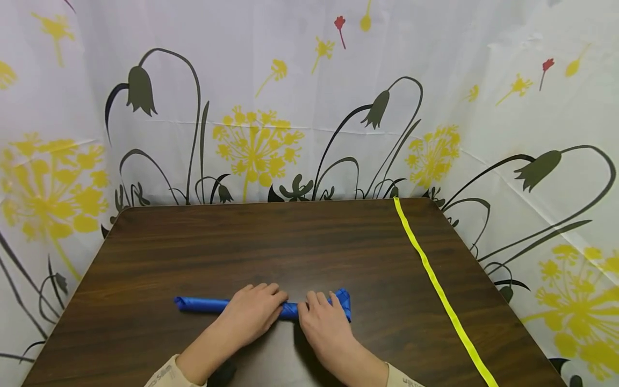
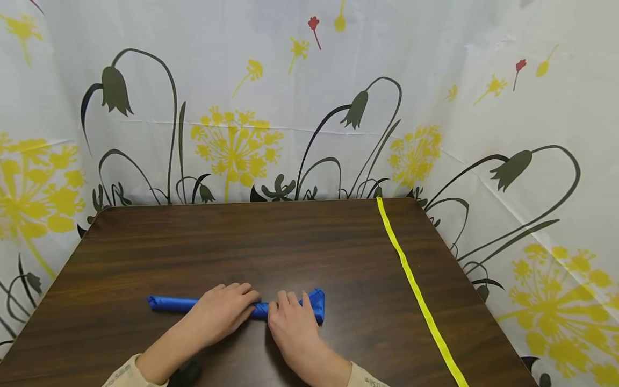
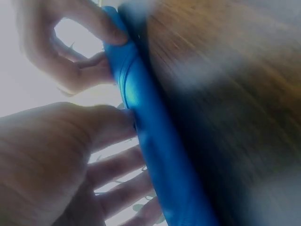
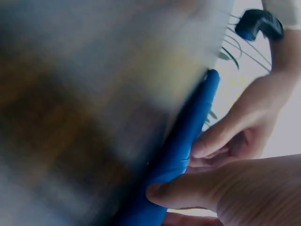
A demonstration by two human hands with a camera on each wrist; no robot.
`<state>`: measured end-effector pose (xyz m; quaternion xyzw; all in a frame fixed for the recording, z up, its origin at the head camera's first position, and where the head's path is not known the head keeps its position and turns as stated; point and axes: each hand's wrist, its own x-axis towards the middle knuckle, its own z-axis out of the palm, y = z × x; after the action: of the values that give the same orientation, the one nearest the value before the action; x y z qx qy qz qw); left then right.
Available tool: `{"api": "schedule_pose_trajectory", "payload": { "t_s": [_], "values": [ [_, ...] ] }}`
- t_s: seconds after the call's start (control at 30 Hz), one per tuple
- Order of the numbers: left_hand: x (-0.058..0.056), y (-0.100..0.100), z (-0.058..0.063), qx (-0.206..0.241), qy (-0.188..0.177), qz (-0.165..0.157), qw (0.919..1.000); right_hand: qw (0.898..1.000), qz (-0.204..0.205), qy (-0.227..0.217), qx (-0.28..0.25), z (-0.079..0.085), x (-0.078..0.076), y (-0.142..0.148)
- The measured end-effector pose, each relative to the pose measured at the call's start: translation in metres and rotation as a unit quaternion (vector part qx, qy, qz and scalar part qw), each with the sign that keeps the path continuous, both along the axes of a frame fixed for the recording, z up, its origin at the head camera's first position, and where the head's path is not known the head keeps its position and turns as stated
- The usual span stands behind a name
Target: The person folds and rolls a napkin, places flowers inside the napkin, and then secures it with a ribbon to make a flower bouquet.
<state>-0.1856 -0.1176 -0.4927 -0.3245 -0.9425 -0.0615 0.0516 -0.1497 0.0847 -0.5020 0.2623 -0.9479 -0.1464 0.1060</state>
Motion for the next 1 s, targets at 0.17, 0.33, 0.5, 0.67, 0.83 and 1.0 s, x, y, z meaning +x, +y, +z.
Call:
{"api": "schedule_pose_trajectory", "payload": {
  "t_s": [0.17, 0.33, 0.5, 0.67, 0.83, 1.0],
  "values": [
    [0.001, -0.004, 0.001, 0.004, 0.020, -0.013, 0.9997, 1.000, 0.007, -0.006, 0.007, 0.002, -0.005, 0.001],
    [-0.002, -0.002, -0.001, -0.004, 0.035, -0.002, 0.9994, 0.999, 0.030, -0.018, -0.009, 0.003, -0.009, 0.007],
    [-0.007, -0.001, -0.001, -0.005, 0.045, 0.016, 0.9989, 0.998, 0.026, -0.019, -0.047, 0.001, -0.016, 0.010],
    [-0.009, -0.001, 0.000, -0.008, 0.062, 0.016, 0.9979, 0.998, 0.017, 0.004, -0.058, -0.006, -0.016, 0.006],
    [-0.008, -0.005, -0.001, -0.015, 0.084, 0.010, 0.9963, 0.999, 0.011, 0.025, -0.025, -0.009, -0.014, 0.002],
    [-0.011, -0.003, -0.007, -0.009, 0.104, 0.011, 0.9944, 1.000, 0.002, 0.027, -0.014, -0.012, -0.014, 0.003]
  ]
}}
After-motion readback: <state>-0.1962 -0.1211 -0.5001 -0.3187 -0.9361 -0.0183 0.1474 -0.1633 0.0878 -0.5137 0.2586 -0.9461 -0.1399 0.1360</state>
